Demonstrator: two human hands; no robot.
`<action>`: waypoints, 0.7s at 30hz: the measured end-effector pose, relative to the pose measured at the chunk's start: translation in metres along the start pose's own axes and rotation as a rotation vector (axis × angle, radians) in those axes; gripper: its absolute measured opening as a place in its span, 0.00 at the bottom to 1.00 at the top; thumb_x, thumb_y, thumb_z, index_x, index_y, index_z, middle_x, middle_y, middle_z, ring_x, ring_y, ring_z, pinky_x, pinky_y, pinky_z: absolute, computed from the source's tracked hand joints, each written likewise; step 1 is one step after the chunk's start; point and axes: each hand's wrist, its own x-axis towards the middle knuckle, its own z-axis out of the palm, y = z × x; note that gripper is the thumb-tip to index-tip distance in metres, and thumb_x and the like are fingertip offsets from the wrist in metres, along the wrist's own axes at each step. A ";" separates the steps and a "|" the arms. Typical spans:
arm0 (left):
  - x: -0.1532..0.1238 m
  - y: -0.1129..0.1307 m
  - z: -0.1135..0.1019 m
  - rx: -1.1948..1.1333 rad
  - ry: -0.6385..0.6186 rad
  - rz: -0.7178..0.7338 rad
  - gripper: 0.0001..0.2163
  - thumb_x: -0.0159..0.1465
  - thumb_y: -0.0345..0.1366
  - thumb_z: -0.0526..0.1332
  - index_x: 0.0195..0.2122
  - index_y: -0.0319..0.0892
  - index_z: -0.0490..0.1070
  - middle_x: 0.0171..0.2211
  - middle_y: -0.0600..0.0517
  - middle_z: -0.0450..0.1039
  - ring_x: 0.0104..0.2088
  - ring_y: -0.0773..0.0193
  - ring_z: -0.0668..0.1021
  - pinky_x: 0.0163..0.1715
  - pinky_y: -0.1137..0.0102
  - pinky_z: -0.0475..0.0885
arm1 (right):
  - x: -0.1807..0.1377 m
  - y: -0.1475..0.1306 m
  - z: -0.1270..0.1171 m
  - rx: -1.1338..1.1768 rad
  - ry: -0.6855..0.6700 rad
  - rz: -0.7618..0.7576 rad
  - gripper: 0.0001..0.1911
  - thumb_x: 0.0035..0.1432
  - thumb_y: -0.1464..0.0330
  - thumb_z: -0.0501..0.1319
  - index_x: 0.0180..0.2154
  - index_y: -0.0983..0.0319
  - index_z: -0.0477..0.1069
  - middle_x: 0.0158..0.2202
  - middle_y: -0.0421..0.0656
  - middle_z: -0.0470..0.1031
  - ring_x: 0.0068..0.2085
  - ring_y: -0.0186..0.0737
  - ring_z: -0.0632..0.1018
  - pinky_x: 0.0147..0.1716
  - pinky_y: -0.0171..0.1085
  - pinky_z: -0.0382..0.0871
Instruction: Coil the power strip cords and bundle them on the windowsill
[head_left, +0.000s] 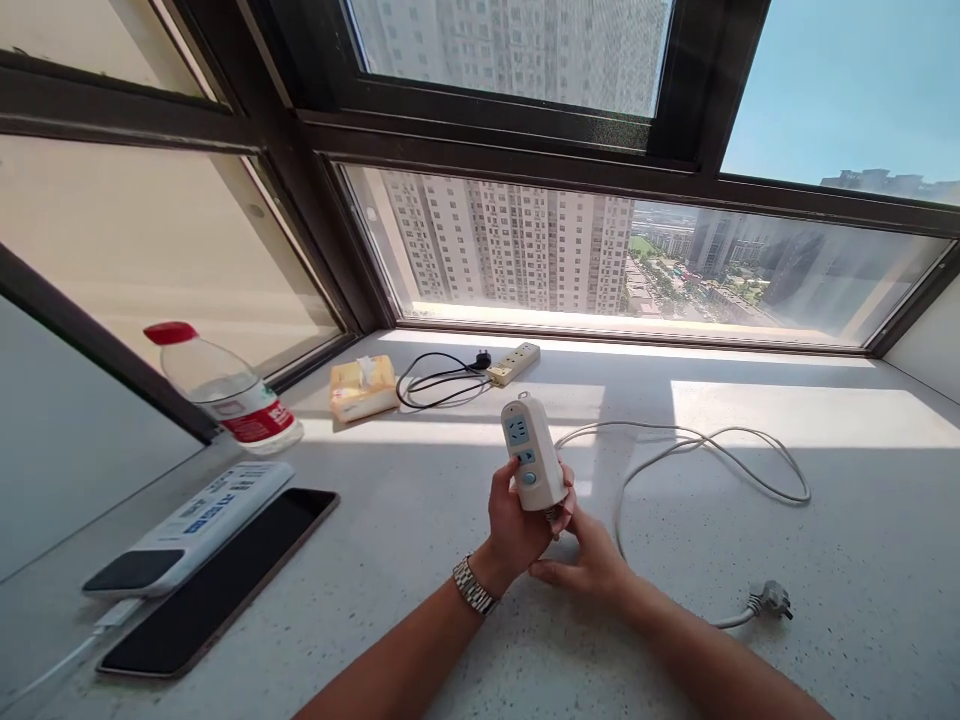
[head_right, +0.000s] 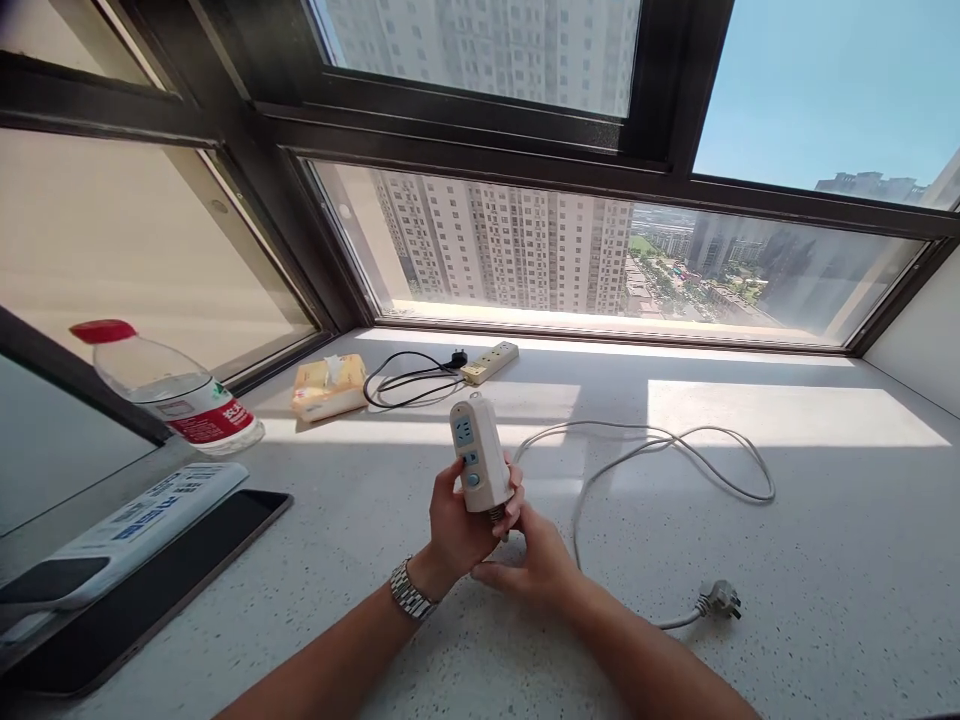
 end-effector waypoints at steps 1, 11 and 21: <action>0.000 0.002 0.001 -0.002 0.020 0.002 0.20 0.53 0.53 0.62 0.33 0.40 0.69 0.24 0.52 0.69 0.18 0.66 0.71 0.12 0.75 0.61 | 0.001 0.002 -0.006 -0.104 0.003 -0.017 0.23 0.49 0.52 0.67 0.40 0.60 0.69 0.39 0.46 0.77 0.41 0.47 0.76 0.43 0.41 0.68; 0.017 0.024 -0.002 -0.015 0.325 0.206 0.15 0.59 0.49 0.56 0.38 0.43 0.66 0.27 0.51 0.72 0.21 0.65 0.74 0.15 0.75 0.65 | 0.015 -0.003 -0.068 -0.767 -0.092 0.055 0.07 0.56 0.74 0.60 0.35 0.60 0.75 0.28 0.41 0.79 0.31 0.38 0.77 0.43 0.39 0.60; 0.026 0.044 -0.035 0.206 0.511 0.361 0.18 0.61 0.52 0.55 0.41 0.43 0.67 0.24 0.50 0.76 0.20 0.63 0.76 0.16 0.74 0.67 | -0.051 -0.009 -0.133 -0.843 0.211 0.275 0.22 0.63 0.54 0.57 0.54 0.57 0.71 0.55 0.52 0.73 0.56 0.55 0.73 0.50 0.51 0.69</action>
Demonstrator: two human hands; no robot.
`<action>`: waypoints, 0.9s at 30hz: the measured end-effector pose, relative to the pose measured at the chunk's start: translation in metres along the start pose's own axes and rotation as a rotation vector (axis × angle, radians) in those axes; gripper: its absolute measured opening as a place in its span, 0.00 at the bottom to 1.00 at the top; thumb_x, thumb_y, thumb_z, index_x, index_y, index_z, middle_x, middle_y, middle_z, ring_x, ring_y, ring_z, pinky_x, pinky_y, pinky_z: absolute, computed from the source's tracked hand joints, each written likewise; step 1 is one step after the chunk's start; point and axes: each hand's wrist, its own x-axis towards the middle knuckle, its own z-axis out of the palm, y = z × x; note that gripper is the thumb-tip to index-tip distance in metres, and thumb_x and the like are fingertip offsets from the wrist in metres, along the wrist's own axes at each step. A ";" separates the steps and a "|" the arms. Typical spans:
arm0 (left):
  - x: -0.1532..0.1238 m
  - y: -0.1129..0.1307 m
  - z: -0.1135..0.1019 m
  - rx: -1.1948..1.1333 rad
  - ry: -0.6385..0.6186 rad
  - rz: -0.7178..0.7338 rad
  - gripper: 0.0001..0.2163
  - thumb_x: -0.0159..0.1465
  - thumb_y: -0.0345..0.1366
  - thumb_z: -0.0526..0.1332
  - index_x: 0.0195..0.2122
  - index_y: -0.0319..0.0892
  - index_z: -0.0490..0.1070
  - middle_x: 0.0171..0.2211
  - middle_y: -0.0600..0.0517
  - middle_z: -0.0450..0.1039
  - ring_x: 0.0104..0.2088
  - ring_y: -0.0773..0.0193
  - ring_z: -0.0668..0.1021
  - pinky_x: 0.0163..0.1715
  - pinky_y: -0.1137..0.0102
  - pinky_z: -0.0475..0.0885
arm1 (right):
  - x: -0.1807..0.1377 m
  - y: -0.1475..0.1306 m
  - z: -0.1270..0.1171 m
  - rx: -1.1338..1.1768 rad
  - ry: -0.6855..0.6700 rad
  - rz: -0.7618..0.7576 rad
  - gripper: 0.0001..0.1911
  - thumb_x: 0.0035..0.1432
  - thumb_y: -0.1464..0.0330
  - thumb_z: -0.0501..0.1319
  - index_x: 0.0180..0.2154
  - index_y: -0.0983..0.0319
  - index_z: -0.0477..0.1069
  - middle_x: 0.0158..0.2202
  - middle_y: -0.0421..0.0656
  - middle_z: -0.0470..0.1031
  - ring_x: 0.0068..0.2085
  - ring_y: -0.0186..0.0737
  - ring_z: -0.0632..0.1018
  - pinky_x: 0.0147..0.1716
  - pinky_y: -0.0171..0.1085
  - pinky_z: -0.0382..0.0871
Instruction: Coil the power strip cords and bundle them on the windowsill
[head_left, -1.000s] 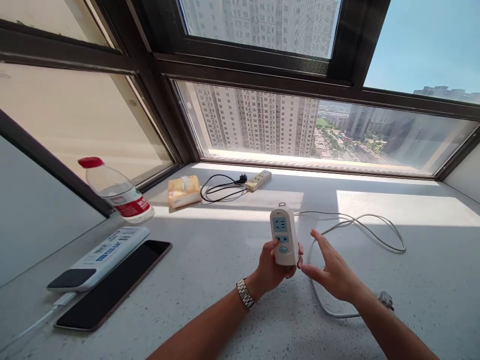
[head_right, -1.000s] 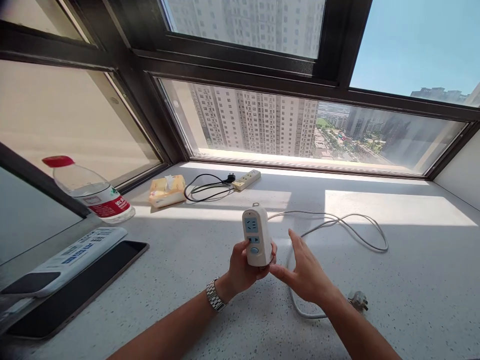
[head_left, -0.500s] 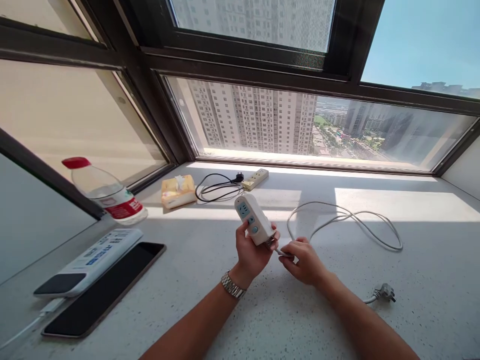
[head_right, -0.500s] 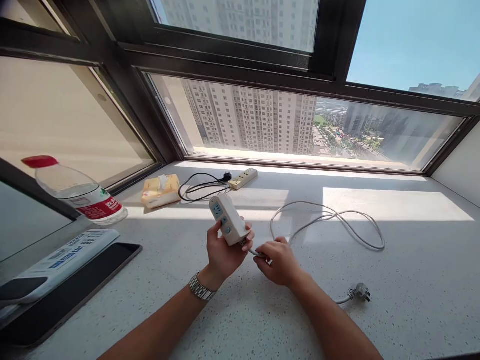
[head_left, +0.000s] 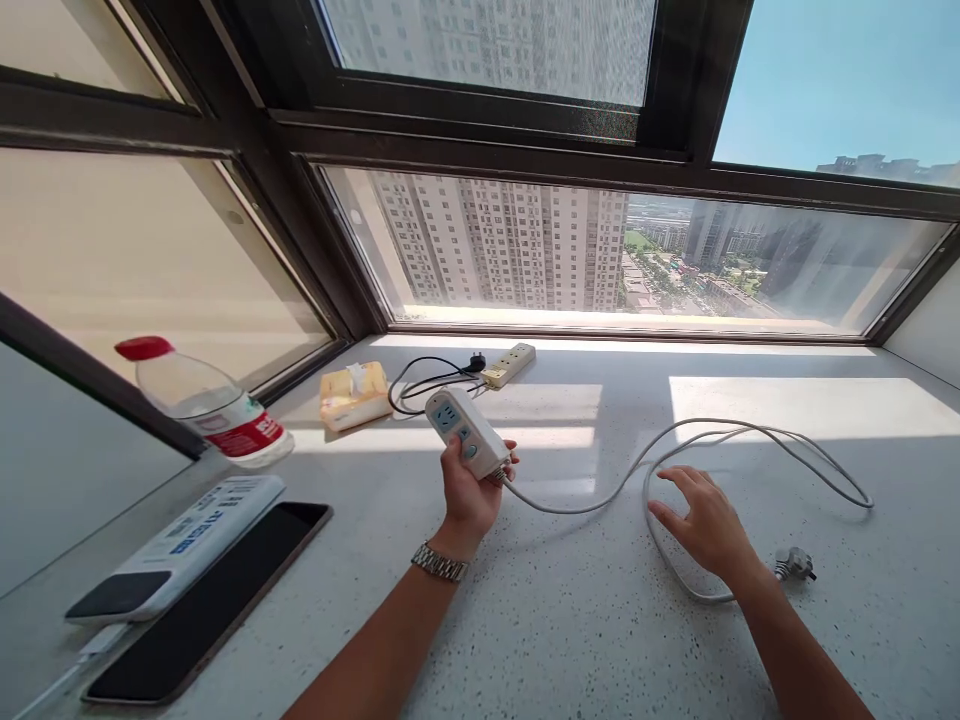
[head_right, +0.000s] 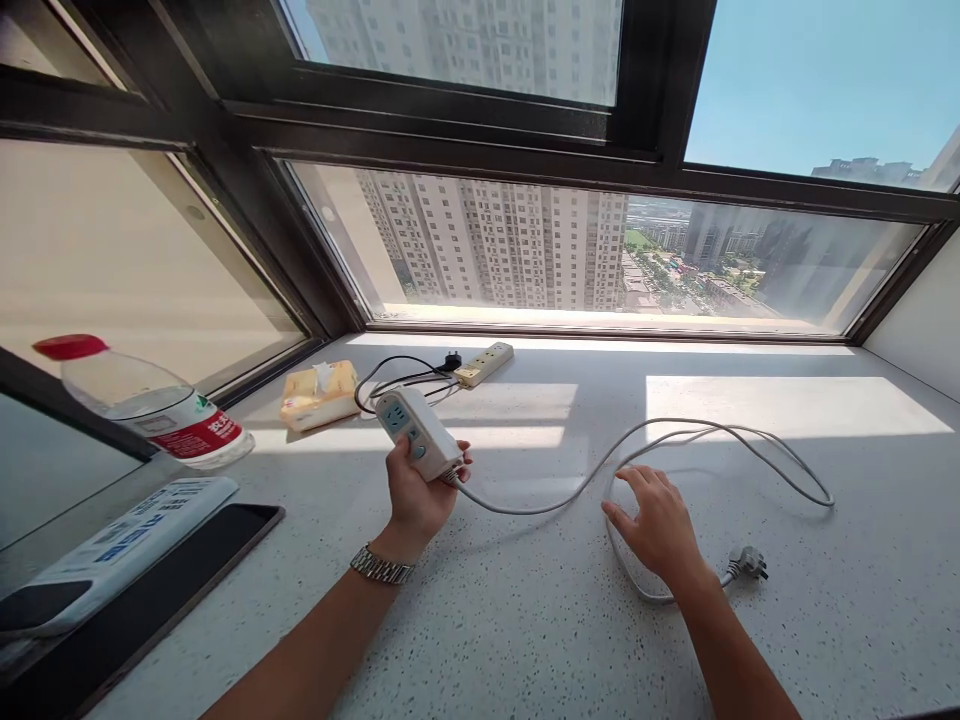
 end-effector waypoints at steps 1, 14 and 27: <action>-0.001 -0.002 -0.001 0.017 -0.019 0.004 0.18 0.61 0.52 0.56 0.43 0.43 0.67 0.24 0.50 0.76 0.20 0.63 0.77 0.17 0.74 0.68 | -0.016 0.013 -0.006 -0.009 0.059 0.037 0.24 0.63 0.51 0.55 0.53 0.56 0.72 0.54 0.52 0.74 0.54 0.56 0.74 0.47 0.52 0.71; -0.003 -0.026 -0.002 0.406 -0.112 -0.220 0.18 0.55 0.44 0.71 0.39 0.36 0.72 0.25 0.48 0.75 0.21 0.62 0.77 0.13 0.74 0.69 | -0.113 0.131 -0.110 0.244 0.023 0.314 0.19 0.46 0.48 0.66 0.31 0.55 0.79 0.29 0.47 0.79 0.28 0.48 0.78 0.26 0.42 0.74; -0.002 -0.031 -0.005 1.345 -0.315 0.063 0.23 0.61 0.58 0.53 0.29 0.42 0.72 0.19 0.50 0.73 0.23 0.57 0.75 0.23 0.70 0.59 | -0.003 -0.090 -0.095 1.216 -0.253 0.084 0.18 0.53 0.55 0.62 0.40 0.59 0.76 0.32 0.44 0.72 0.20 0.32 0.69 0.16 0.34 0.62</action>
